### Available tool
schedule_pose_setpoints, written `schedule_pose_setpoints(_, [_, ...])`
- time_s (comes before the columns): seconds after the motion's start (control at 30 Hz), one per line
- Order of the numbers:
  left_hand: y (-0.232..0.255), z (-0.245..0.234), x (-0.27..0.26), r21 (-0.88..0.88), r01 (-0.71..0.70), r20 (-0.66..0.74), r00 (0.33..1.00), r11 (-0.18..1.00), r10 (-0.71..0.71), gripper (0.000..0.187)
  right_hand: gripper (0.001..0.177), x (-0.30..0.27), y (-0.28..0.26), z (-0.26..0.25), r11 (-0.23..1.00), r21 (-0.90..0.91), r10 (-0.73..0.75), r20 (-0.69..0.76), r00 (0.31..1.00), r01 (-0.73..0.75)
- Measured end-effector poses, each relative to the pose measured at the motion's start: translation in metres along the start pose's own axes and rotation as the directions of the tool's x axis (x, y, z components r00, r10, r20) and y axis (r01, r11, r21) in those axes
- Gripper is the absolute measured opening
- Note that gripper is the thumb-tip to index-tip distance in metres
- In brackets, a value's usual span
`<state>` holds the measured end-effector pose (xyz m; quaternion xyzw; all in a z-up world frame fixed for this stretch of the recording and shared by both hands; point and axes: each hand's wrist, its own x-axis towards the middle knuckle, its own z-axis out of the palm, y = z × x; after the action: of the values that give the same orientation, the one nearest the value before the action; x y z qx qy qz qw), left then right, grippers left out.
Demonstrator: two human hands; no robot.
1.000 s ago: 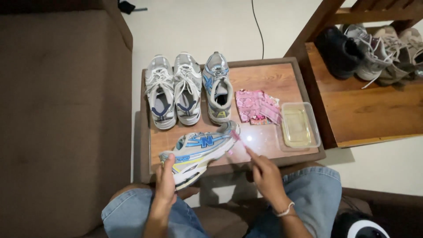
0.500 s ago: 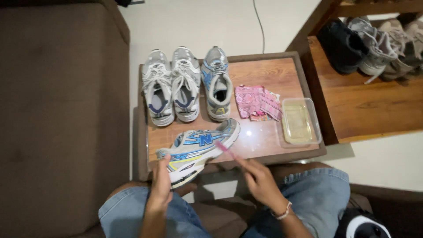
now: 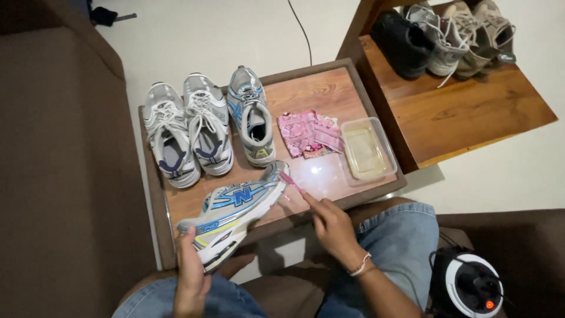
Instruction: Cleaning the exterior of a sneaker using a toothbrush and cleaning solution while sitting on a couch.
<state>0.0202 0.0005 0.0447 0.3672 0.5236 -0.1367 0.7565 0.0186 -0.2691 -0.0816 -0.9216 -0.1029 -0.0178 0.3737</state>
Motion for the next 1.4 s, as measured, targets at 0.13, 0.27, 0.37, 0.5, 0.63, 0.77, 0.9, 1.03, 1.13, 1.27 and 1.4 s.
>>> schedule_pose_setpoints(0.13, [-0.026, -0.039, 0.082, 0.027, -0.297, 0.13, 0.948, 0.955, 0.291, 0.057, 0.062, -0.008, -0.012, 0.004, 0.957, 0.201, -0.235, 0.12, 0.965, 0.208])
schedule_pose_setpoints(0.27, [-0.025, -0.04, 0.074, 0.045, -0.314, 0.092, 0.947, 0.948, 0.309, 0.054, 0.063, -0.007, 0.002, 0.011, 0.995, 0.037, -0.093, 0.017, 0.995, 0.093])
schedule_pose_setpoints(0.37, [-0.032, -0.047, 0.087, 0.111, -0.367, 0.107, 0.929, 0.924, 0.355, 0.052, 0.06, -0.009, 0.003, 0.011, 0.993, 0.079, -0.083, 0.018, 0.996, 0.082])
schedule_pose_setpoints(0.5, [-0.039, -0.057, 0.108, 0.135, -0.427, 0.008, 0.903, 0.894, 0.43, 0.038, 0.062, -0.011, -0.015, 0.005, 0.967, 0.189, -0.197, 0.131, 0.972, 0.171])
schedule_pose_setpoints(0.63, [-0.04, -0.055, 0.1, 0.088, -0.449, 0.089, 0.893, 0.889, 0.441, 0.044, 0.069, -0.002, 0.007, 0.002, 1.0, -0.013, 0.026, -0.032, 0.999, -0.027])
schedule_pose_setpoints(0.77, [-0.039, -0.054, 0.103, 0.16, -0.453, 0.008, 0.889, 0.877, 0.458, 0.039, 0.052, -0.01, -0.019, -0.002, 0.97, 0.199, -0.163, 0.104, 0.981, 0.14])
schedule_pose_setpoints(0.9, [-0.036, -0.048, 0.093, 0.145, -0.431, -0.004, 0.9, 0.89, 0.436, 0.045, 0.064, -0.004, 0.0, 0.008, 0.996, 0.032, -0.089, 0.069, 0.994, 0.087])
schedule_pose_setpoints(1.03, [-0.039, -0.052, 0.094, 0.137, -0.475, 0.061, 0.88, 0.869, 0.471, 0.041, 0.073, -0.005, -0.008, -0.004, 0.998, -0.061, -0.01, 0.043, 0.999, 0.013])
schedule_pose_setpoints(1.13, [-0.04, -0.049, 0.091, 0.217, -0.414, -0.029, 0.903, 0.884, 0.429, 0.044, 0.059, -0.008, -0.03, -0.01, 0.947, 0.205, -0.289, 0.199, 0.936, 0.249])
schedule_pose_setpoints(1.27, [-0.041, -0.062, 0.09, 0.261, -0.639, 0.243, 0.769, 0.723, 0.592, 0.054, 0.068, -0.005, -0.01, -0.005, 0.996, 0.04, -0.084, 0.084, 0.993, 0.081])
schedule_pose_setpoints(1.4, [-0.04, -0.065, 0.088, 0.469, -0.711, 0.392, 0.699, 0.523, 0.598, 0.067, 0.064, 0.0, -0.018, -0.018, 0.98, 0.075, -0.196, 0.157, 0.968, 0.186])
